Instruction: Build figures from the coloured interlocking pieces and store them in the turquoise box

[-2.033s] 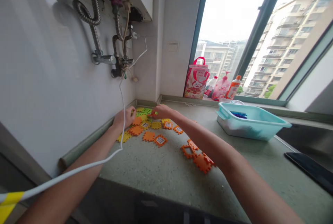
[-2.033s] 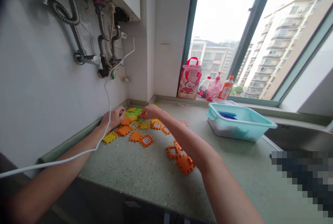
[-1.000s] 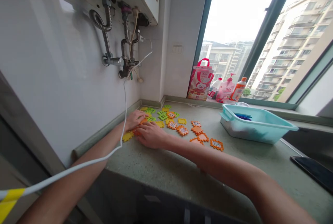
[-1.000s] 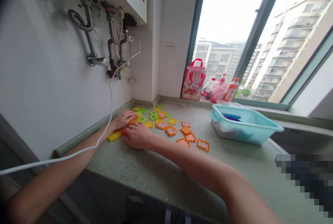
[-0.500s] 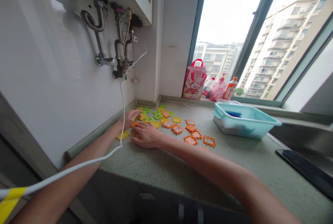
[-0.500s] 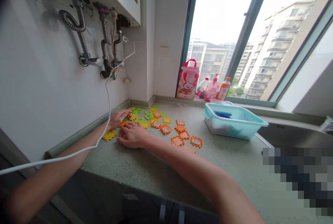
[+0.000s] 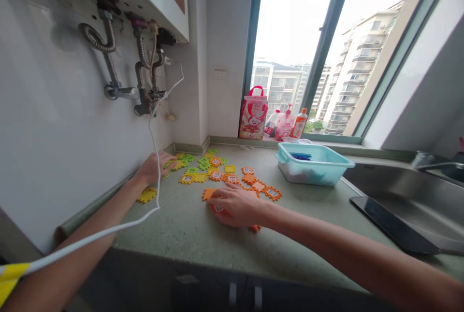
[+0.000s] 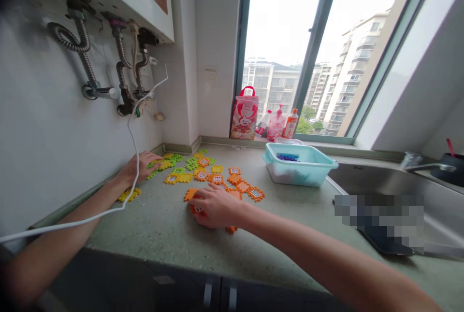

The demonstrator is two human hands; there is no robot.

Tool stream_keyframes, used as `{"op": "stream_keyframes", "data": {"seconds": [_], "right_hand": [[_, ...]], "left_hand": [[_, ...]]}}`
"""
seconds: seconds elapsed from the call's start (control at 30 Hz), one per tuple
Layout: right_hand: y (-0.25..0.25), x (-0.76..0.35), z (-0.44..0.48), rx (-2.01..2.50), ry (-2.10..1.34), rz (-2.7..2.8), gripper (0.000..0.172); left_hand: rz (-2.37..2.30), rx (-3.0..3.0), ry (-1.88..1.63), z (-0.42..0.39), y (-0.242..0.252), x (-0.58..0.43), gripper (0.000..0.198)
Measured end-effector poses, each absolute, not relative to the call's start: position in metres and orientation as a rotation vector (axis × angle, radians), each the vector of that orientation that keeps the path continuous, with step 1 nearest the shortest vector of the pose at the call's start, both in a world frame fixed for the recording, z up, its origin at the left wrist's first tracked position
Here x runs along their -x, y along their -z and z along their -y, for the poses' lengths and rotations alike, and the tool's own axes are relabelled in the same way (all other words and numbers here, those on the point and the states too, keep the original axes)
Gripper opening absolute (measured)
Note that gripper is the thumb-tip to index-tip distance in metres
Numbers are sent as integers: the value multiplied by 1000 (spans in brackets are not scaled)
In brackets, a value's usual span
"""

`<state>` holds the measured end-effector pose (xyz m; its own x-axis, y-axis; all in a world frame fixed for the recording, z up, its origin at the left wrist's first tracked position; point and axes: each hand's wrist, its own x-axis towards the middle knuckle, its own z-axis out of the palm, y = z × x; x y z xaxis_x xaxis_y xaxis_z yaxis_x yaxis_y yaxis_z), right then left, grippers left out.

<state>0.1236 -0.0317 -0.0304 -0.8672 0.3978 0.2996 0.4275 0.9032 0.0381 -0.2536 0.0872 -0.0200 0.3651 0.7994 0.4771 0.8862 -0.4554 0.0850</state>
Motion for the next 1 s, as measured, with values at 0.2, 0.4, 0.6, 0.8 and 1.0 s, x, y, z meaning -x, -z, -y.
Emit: {"op": "stream_keyframes", "data": {"seconds": [0.2, 0.4, 0.6, 0.8, 1.0], "right_hand": [[15, -214, 36, 665, 94, 2678, 45], [26, -300, 24, 858, 79, 2429, 29], [14, -320, 30, 889, 64, 2327, 28], [10, -319, 35, 851, 7, 2397, 26], [26, -314, 31, 882, -85, 2454, 28]], "left_hand": [[1378, 2357, 566, -55, -3, 198, 36], [1418, 2535, 534, -76, -5, 100, 44], [1716, 2360, 473, -121, 29, 67, 45], [1737, 2305, 482, -136, 44, 84, 45], [1632, 2316, 486, -129, 36, 81, 40]]}}
